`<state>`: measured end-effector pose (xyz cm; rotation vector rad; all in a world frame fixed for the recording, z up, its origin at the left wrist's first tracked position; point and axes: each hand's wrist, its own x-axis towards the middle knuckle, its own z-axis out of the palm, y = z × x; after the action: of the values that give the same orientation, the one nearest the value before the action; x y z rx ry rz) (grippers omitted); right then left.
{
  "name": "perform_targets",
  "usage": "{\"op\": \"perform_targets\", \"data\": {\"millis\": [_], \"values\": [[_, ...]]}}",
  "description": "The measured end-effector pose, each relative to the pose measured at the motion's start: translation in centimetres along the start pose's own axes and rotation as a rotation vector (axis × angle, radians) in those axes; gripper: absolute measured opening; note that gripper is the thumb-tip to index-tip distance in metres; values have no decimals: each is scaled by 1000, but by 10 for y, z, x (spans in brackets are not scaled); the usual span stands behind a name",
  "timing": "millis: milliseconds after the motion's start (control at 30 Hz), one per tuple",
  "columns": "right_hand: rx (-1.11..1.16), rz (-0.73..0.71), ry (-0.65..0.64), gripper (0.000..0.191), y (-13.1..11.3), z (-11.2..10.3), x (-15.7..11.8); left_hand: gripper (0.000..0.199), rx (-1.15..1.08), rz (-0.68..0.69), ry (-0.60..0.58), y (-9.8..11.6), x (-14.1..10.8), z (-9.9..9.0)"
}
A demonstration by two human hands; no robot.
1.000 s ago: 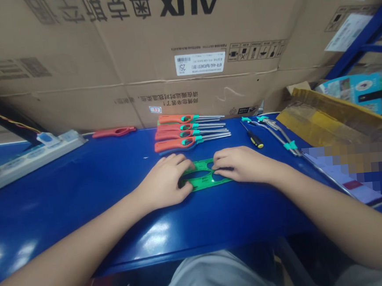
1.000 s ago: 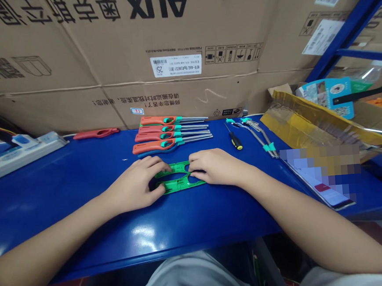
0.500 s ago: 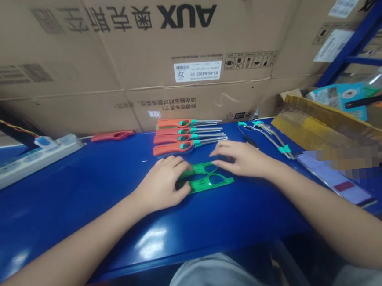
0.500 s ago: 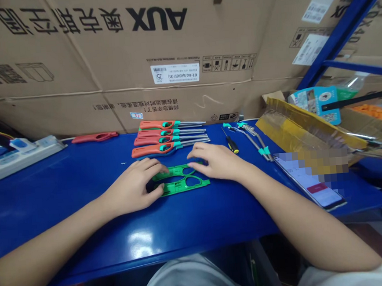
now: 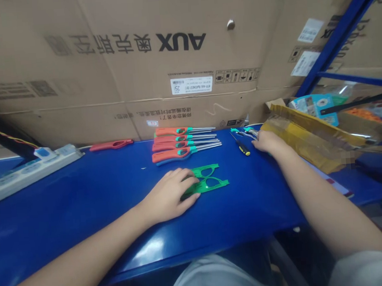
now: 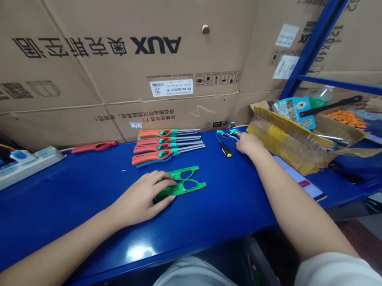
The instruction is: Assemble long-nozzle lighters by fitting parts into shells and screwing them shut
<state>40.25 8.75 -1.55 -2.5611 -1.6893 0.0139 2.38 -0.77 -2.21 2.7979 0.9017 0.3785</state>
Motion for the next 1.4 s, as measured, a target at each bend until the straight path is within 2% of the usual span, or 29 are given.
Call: {"op": "perform_targets", "data": {"millis": [100, 200, 467, 667, 800, 933, 1067, 1133, 1233, 1300, 1400], "values": [[19, 1, -23, 24, 1, 7, 6, 30, 37, 3, -16, 0, 0, -4], [72, -14, 5, 21, 0, 7, 7, 28, 57, 10, -38, 0, 0, -9], [431, -103, 61, 8, -17, -17, -14, 24, 21, -28, -144, -14, -5, -29], [808, -378, -185, 13, -53, -36, -54, 25, -6, -68, -203, -25, -13, -42], [1019, -606, -369, 27, -77, -26, -82, 20, 11, -68, -204, -24, -15, -48], [1103, -779, -377, 28, -92, -5, -108, 22, 35, -49, -182, -26, -17, -46], [1053, -915, -405, 25, -91, 6, -123, 25, 51, -12, -141, -31, -18, -37], [978, -947, -384, 25, -88, 6, -125, 27, 56, 10, -124, -33, -18, -33], [865, -983, -281, 23, -85, 3, -128, 31, 74, 37, -72, -33, -17, -28], [836, -1013, -187, 23, -84, 2, -130, 34, 74, 24, 15, -32, -16, -25], [810, -1083, -49, 20, -84, 3, -133, 27, 11, 1, 201, -28, -15, -22]]}}
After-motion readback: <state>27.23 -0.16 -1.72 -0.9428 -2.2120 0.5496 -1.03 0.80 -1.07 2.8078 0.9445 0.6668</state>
